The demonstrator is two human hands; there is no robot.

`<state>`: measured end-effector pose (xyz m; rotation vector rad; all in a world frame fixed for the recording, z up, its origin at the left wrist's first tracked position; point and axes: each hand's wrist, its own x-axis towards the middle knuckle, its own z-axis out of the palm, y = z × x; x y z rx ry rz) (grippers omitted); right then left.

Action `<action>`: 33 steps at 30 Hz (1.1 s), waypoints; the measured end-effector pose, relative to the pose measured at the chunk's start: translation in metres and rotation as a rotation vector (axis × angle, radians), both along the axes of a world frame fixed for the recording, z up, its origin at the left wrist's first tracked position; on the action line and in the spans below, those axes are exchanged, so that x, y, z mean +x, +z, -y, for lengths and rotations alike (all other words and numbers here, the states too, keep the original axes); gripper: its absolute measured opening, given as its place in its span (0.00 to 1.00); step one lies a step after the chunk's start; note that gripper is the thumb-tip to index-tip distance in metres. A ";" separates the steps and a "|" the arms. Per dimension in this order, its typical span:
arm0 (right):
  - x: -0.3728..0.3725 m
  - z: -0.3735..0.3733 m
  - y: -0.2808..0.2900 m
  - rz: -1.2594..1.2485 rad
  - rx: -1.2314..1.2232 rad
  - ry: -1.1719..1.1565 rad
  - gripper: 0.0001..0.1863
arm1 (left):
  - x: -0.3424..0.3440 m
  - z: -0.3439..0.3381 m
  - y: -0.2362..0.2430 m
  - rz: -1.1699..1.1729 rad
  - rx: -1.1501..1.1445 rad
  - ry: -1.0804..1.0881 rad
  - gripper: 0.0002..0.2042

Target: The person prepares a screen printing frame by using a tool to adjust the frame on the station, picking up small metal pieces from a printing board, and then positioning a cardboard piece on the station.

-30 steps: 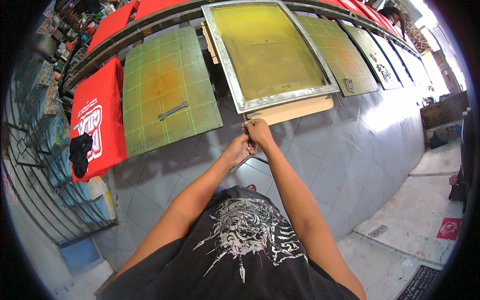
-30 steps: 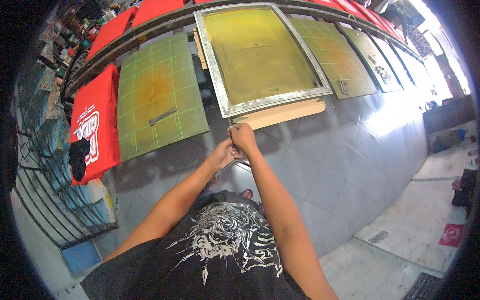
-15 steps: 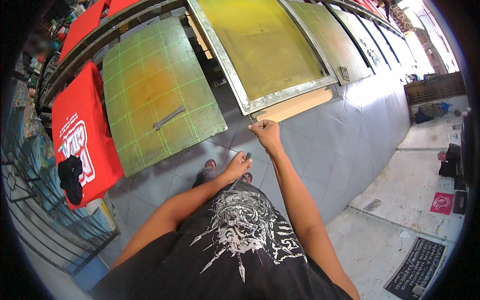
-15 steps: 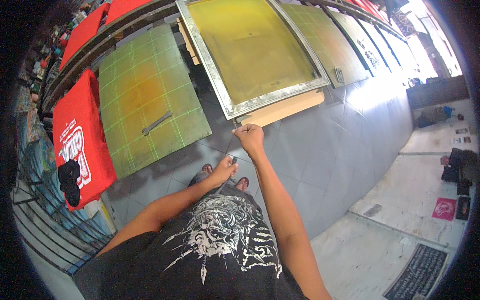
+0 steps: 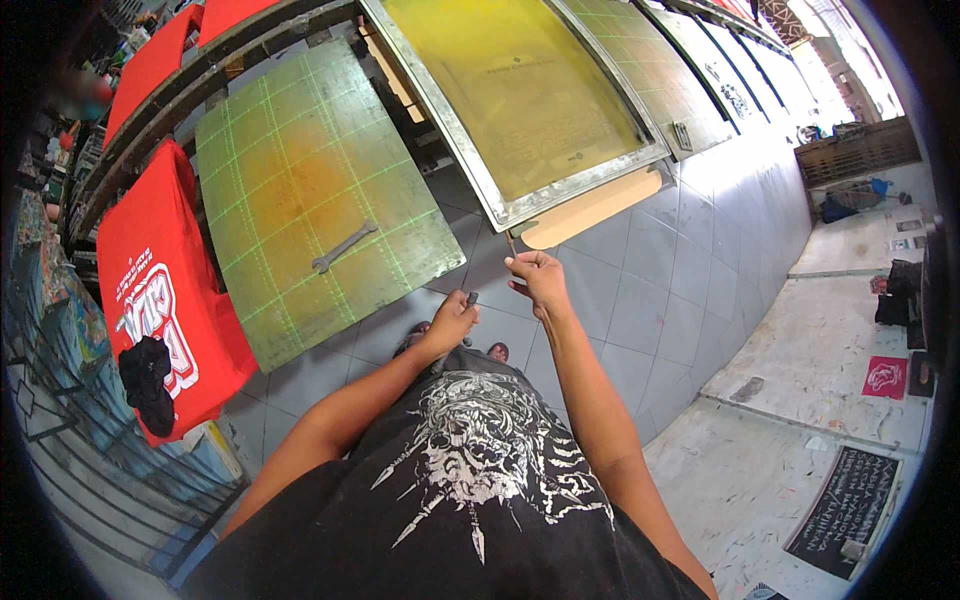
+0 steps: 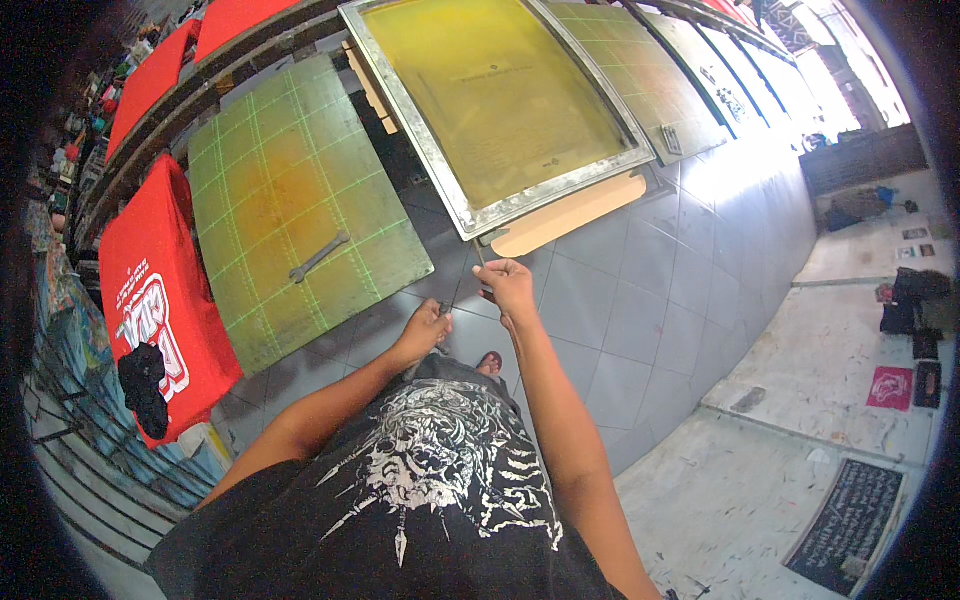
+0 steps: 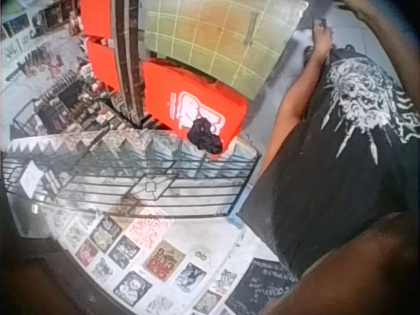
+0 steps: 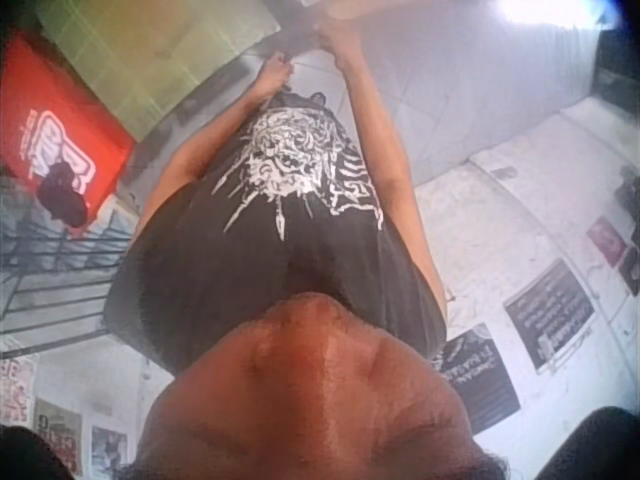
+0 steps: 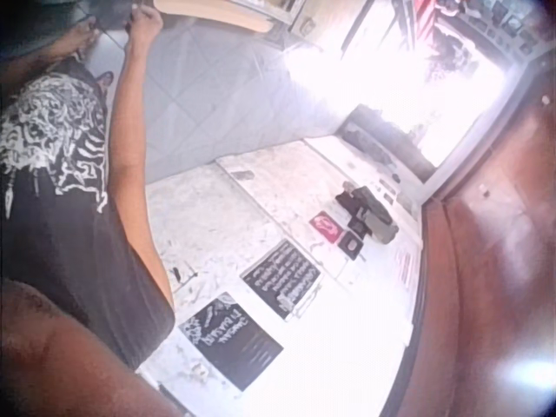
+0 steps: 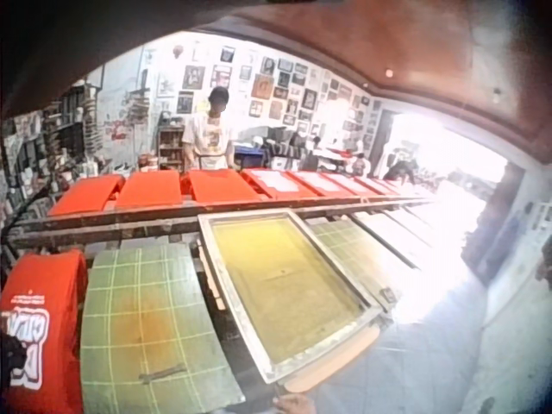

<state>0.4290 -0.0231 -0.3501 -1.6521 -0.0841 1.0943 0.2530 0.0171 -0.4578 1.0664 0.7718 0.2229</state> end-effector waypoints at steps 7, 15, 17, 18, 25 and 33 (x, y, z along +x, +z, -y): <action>-0.012 0.031 0.014 -0.007 -0.016 0.018 0.09 | 0.001 -0.003 0.050 -0.060 0.203 0.072 0.09; -0.028 0.072 0.081 -0.159 0.178 -0.016 0.07 | 0.041 -0.014 0.178 0.206 -0.170 0.017 0.10; -0.025 0.080 0.091 -0.187 0.231 -0.038 0.07 | 0.056 -0.009 0.186 0.234 -0.214 -0.013 0.10; -0.021 0.084 0.097 -0.197 0.239 -0.049 0.07 | 0.064 -0.005 0.190 0.232 -0.222 -0.018 0.10; 0.038 0.131 0.116 -0.293 0.332 -0.075 0.08 | 0.133 0.033 0.204 0.282 -0.336 -0.082 0.09; 0.147 0.201 0.123 -0.303 0.428 -0.045 0.11 | 0.245 0.099 0.213 0.299 -0.358 -0.112 0.09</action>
